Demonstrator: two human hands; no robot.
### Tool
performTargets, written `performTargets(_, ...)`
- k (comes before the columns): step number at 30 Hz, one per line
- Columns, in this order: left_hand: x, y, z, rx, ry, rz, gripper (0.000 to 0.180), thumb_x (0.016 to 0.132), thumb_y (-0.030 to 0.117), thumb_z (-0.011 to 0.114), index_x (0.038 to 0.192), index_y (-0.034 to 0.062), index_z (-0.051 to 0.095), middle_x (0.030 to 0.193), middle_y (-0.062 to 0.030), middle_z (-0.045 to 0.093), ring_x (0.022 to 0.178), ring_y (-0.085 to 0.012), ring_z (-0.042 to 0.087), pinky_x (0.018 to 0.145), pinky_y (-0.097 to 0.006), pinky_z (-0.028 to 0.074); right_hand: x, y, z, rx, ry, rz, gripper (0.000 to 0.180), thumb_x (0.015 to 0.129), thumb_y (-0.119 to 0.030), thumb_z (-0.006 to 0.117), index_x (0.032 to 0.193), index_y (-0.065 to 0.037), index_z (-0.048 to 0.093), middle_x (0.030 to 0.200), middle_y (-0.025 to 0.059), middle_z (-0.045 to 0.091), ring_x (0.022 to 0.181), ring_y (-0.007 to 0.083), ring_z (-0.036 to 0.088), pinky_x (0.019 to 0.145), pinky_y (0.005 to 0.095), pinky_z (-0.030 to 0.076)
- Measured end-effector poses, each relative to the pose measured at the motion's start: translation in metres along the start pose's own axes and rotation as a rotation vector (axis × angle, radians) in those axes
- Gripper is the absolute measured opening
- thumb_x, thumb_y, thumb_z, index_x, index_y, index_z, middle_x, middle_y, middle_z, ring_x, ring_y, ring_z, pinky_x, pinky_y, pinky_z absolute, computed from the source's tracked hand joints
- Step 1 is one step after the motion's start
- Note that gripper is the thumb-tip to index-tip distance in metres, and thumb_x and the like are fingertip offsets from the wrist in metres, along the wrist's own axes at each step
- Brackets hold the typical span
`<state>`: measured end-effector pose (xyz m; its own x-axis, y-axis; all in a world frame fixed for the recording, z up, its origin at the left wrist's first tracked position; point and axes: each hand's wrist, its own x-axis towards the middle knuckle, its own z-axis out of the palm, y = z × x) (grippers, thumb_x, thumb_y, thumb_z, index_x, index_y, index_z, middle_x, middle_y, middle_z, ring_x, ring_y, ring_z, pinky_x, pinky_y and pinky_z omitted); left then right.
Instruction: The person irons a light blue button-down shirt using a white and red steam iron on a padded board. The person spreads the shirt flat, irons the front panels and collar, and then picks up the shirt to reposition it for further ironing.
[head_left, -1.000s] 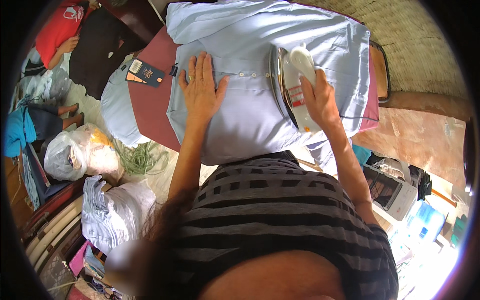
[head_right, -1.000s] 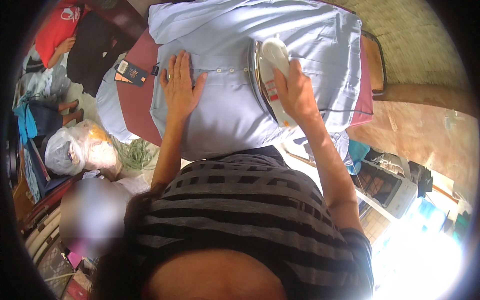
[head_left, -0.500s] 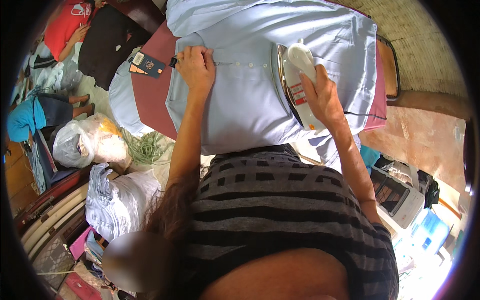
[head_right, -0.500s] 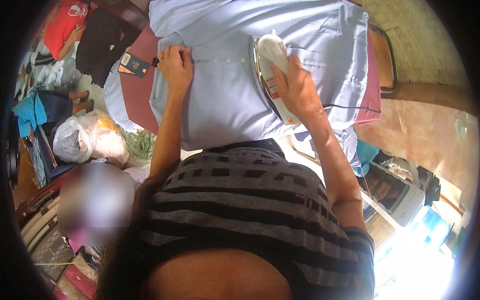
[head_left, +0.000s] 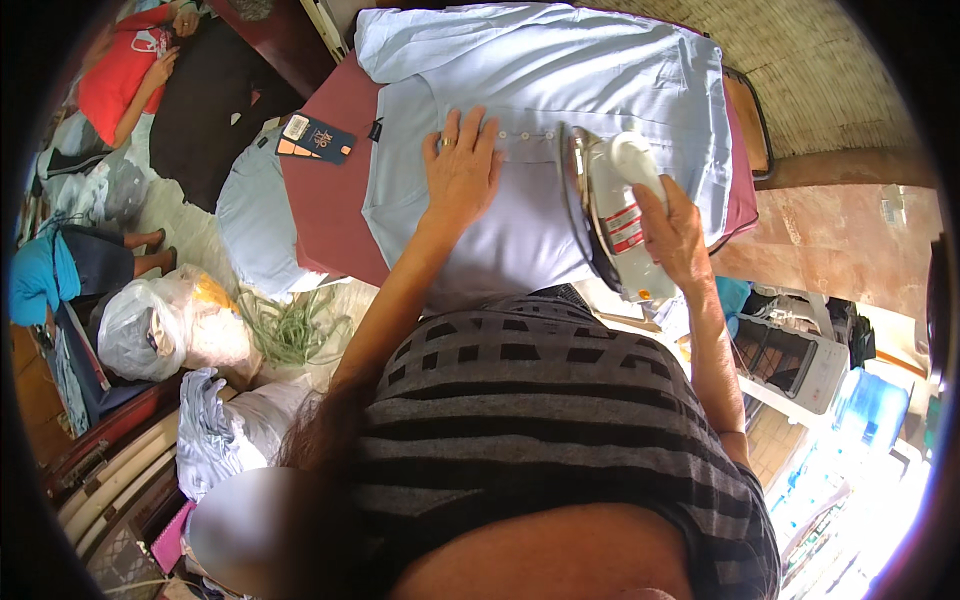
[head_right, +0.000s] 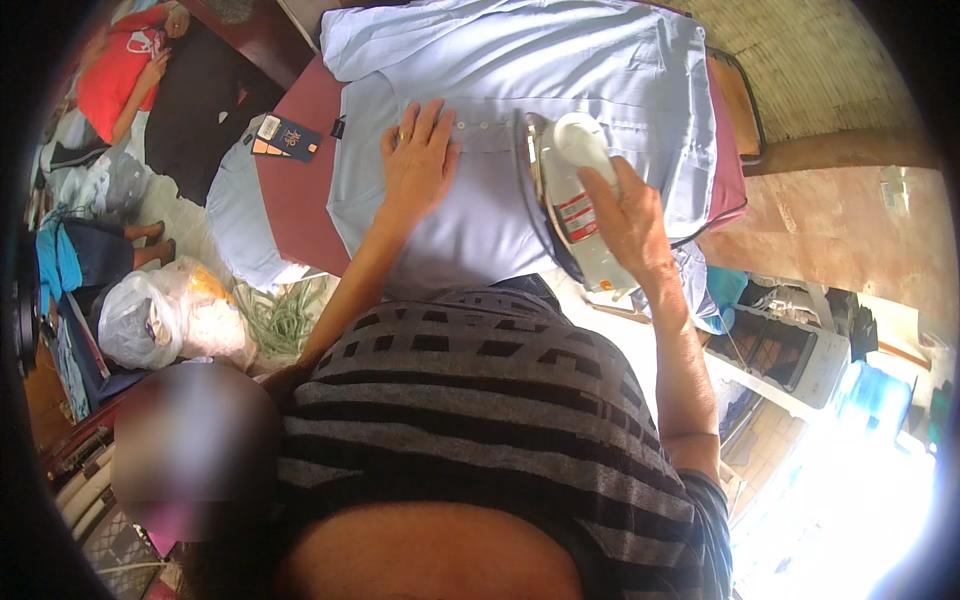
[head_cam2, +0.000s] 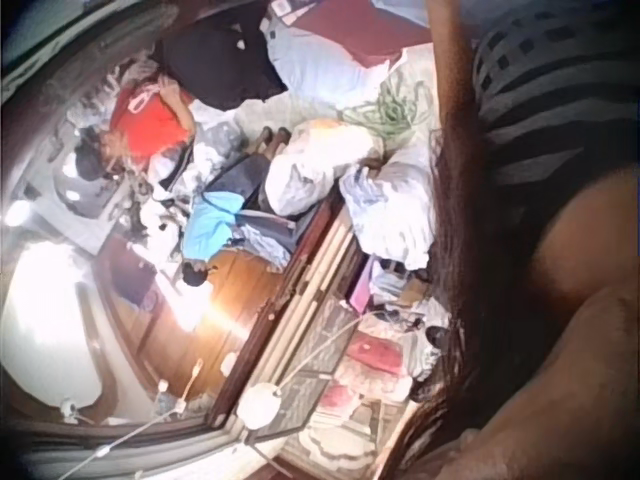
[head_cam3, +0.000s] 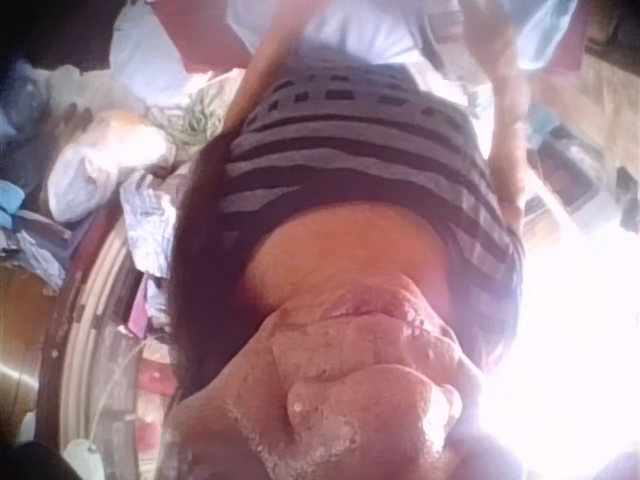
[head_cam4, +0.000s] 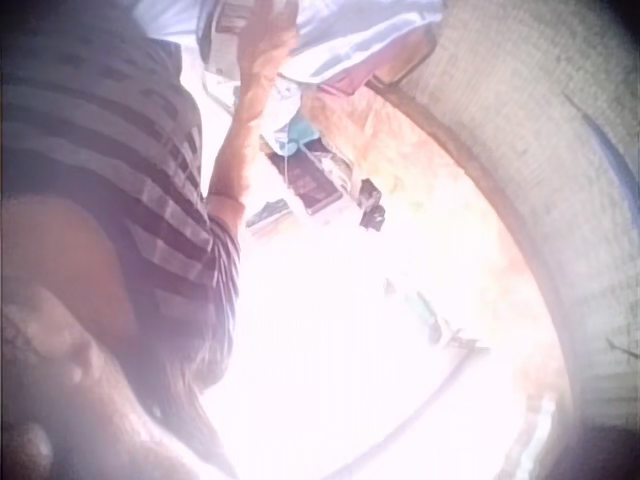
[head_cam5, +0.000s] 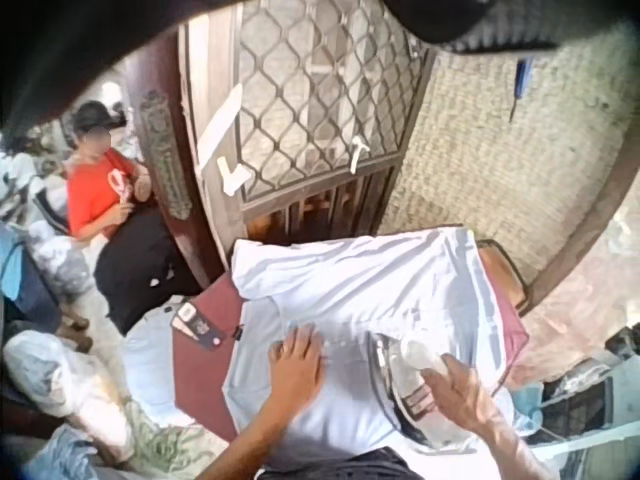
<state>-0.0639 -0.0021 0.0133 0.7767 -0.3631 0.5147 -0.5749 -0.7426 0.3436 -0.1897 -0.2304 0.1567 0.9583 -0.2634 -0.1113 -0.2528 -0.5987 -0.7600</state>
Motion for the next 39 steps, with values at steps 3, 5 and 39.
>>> performTargets(3,-0.008,-0.012,0.002,0.099,-0.121,-0.018,0.044,0.095,0.026,0.053,0.138,0.0160,0.049,0.151,-0.0046,0.038,0.139,-0.0294,0.035,0.108,-0.054,0.025,0.000,-0.018,0.029,-0.166,0.007,-0.111,0.028,0.097,-0.026,0.059,0.098,0.002,0.056,0.070,0.0256,0.062,0.065,0.0395,0.065,0.057,0.0435,0.049)
performTargets(5,-0.009,-0.017,-0.001,0.089,-0.170,-0.008,0.046,0.096,0.026,0.050,0.141,0.0161,0.047,0.154,-0.0037,0.035,0.142,-0.0293,0.031,0.109,-0.055,0.023,0.003,-0.021,0.042,-0.240,0.028,-0.123,0.029,0.097,-0.026,0.059,0.097,0.003,0.054,0.070,0.0266,0.062,0.067,0.0415,0.066,0.057,0.0451,0.049)
performTargets(39,-0.009,-0.026,-0.013,0.035,-0.183,-0.049,0.048,0.095,0.023,0.051,0.142,0.0160,0.043,0.153,-0.0029,0.035,0.141,-0.0293,0.030,0.110,-0.057,0.020,0.004,-0.022,0.048,-0.516,0.033,-0.064,0.032,0.096,-0.026,0.060,0.095,0.004,0.048,0.065,0.0246,0.063,0.063,0.0400,0.068,0.052,0.0438,0.051)
